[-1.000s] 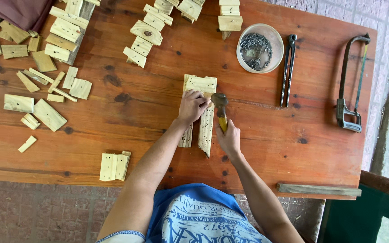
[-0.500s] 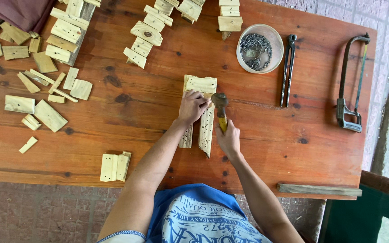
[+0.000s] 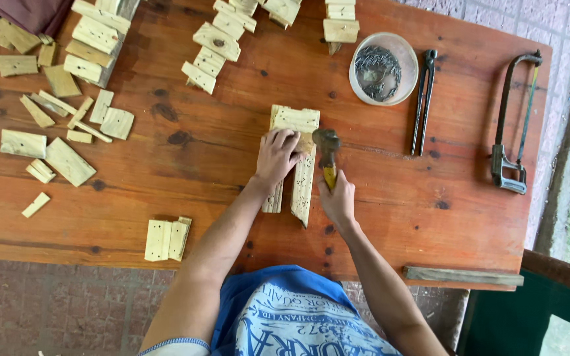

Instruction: The person assembles small wooden blocks into a U-shaped structure on a wooden table. They pick up nails from a container, place them into pre-drilled holes, and hammer them in with a hammer. The person repeats this process to secure multiple blocks together.

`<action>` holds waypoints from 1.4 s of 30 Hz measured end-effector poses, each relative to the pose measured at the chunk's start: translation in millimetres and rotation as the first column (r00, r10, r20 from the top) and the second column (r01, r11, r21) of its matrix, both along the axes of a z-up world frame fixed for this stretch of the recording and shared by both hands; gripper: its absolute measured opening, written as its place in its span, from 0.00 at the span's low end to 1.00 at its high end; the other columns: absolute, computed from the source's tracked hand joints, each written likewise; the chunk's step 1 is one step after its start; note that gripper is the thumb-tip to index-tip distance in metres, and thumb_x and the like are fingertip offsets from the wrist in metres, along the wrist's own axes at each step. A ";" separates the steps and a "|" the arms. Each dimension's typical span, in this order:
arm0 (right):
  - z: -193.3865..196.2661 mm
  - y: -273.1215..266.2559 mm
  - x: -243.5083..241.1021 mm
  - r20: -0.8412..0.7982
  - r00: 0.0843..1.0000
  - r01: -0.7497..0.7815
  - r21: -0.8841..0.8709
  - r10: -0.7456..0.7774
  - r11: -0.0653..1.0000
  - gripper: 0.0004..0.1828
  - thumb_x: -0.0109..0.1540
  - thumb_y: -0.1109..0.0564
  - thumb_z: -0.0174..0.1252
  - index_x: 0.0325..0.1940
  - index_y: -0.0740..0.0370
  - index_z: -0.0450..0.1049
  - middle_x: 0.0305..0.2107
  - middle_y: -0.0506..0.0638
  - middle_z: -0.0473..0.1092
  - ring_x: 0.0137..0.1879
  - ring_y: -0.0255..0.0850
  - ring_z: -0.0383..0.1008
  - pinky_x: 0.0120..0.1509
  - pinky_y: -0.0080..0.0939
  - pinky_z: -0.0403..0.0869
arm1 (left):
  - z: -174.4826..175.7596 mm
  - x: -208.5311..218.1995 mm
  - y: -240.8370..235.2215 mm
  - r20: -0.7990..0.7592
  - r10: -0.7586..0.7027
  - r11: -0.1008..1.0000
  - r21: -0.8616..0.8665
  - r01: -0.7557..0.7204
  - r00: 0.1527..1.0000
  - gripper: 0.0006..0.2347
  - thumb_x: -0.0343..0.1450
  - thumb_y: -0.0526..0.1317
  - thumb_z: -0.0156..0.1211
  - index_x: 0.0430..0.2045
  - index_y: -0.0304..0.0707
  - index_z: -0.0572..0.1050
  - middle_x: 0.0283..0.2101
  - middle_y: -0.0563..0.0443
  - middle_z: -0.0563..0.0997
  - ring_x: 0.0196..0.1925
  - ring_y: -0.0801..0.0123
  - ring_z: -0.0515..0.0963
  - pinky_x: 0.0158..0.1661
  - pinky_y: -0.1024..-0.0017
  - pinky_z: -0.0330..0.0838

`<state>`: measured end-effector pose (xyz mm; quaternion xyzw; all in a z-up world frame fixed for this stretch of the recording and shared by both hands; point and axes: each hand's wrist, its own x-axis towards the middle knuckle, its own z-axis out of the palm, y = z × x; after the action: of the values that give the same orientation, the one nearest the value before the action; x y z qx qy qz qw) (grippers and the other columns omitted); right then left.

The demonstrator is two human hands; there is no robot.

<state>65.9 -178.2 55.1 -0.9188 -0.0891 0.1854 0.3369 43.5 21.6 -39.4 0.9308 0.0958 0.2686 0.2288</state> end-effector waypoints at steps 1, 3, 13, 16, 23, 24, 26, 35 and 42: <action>-8.5 -2.0 -4.1 -0.005 1.000 0.000 -0.005 0.000 1.000 0.15 0.60 0.48 0.60 0.37 0.63 0.72 0.22 0.65 0.72 0.32 0.61 0.78 0.33 0.53 0.71 | -0.3 -3.9 -1.1 -0.005 0.000 1.000 -0.005 0.000 1.000 0.24 0.60 0.50 0.77 0.48 0.43 0.80 0.48 0.51 0.76 0.56 0.55 0.74 0.52 0.57 0.69; -23.9 0.1 -2.7 -0.015 0.996 -0.083 -0.034 0.082 0.996 0.14 0.59 0.52 0.60 0.41 0.64 0.71 0.22 0.68 0.73 0.33 0.68 0.78 0.34 0.61 0.71 | 2.7 -1.9 3.6 0.023 -0.014 0.999 -0.031 0.015 1.000 0.24 0.56 0.49 0.79 0.45 0.43 0.82 0.46 0.53 0.77 0.53 0.57 0.75 0.51 0.60 0.70; -10.1 3.8 -2.8 0.064 0.998 -0.025 0.016 0.024 1.000 0.13 0.61 0.50 0.61 0.36 0.62 0.70 0.21 0.62 0.73 0.29 0.56 0.78 0.30 0.50 0.71 | -6.7 -2.4 3.5 0.061 -0.013 0.999 -0.040 0.015 0.998 0.23 0.62 0.57 0.72 0.47 0.46 0.81 0.47 0.56 0.76 0.54 0.59 0.74 0.50 0.60 0.68; -46.9 -10.5 -3.3 0.012 0.995 -0.098 -0.081 0.100 0.992 0.15 0.58 0.50 0.61 0.39 0.62 0.70 0.20 0.64 0.72 0.29 0.64 0.78 0.30 0.59 0.70 | 6.4 -4.9 6.0 0.084 -0.020 0.996 -0.080 0.027 0.996 0.23 0.61 0.55 0.73 0.45 0.45 0.82 0.46 0.55 0.77 0.54 0.59 0.75 0.51 0.61 0.68; -51.0 -41.1 -4.2 -0.018 0.994 0.112 0.058 -0.111 0.992 0.11 0.61 0.52 0.61 0.33 0.60 0.71 0.15 0.56 0.68 0.20 0.48 0.72 0.23 0.45 0.66 | -4.1 2.2 0.2 0.053 -0.077 0.996 0.053 0.074 0.996 0.22 0.65 0.54 0.68 0.51 0.46 0.79 0.48 0.53 0.76 0.56 0.57 0.75 0.51 0.58 0.69; -49.6 -49.9 -10.4 -0.027 0.994 0.110 0.050 -0.109 0.993 0.10 0.60 0.54 0.60 0.32 0.62 0.70 0.15 0.58 0.68 0.19 0.50 0.72 0.22 0.45 0.65 | -10.9 2.6 -6.2 0.082 -0.111 0.987 0.123 0.100 0.990 0.21 0.68 0.52 0.65 0.54 0.49 0.76 0.49 0.52 0.75 0.55 0.57 0.76 0.50 0.59 0.70; -79.3 -74.3 -19.7 -0.060 0.988 0.149 0.077 -0.144 0.986 0.11 0.61 0.53 0.62 0.30 0.62 0.71 0.14 0.57 0.69 0.16 0.48 0.72 0.19 0.43 0.67 | -4.2 0.7 -7.4 0.088 -0.125 0.982 0.153 0.110 0.988 0.17 0.71 0.52 0.59 0.52 0.50 0.78 0.49 0.53 0.76 0.56 0.58 0.76 0.50 0.59 0.68; -94.9 -137.3 -53.0 -0.048 0.984 0.176 0.220 -0.169 0.959 0.12 0.56 0.53 0.62 0.44 0.54 0.80 0.18 0.57 0.71 0.25 0.50 0.75 0.30 0.50 0.68 | 32.2 6.9 -48.5 0.074 -0.142 0.957 0.263 0.118 0.987 0.17 0.74 0.51 0.55 0.53 0.50 0.78 0.53 0.49 0.77 0.58 0.55 0.75 0.50 0.56 0.66; -43.7 -166.6 -15.4 -0.079 0.973 0.231 0.423 -0.218 0.876 0.15 0.63 0.58 0.57 0.52 0.66 0.77 0.12 0.51 0.72 0.18 0.41 0.76 0.23 0.40 0.71 | 23.6 42.5 -175.9 0.078 -0.352 0.929 -0.088 0.358 0.933 0.26 0.68 0.45 0.63 0.62 0.40 0.73 0.49 0.47 0.78 0.53 0.55 0.78 0.48 0.62 0.69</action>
<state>50.5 -344.8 11.4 -0.8232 -0.0157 0.1341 0.5514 86.0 -154.3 -15.8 0.9113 -0.0678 0.2460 0.3232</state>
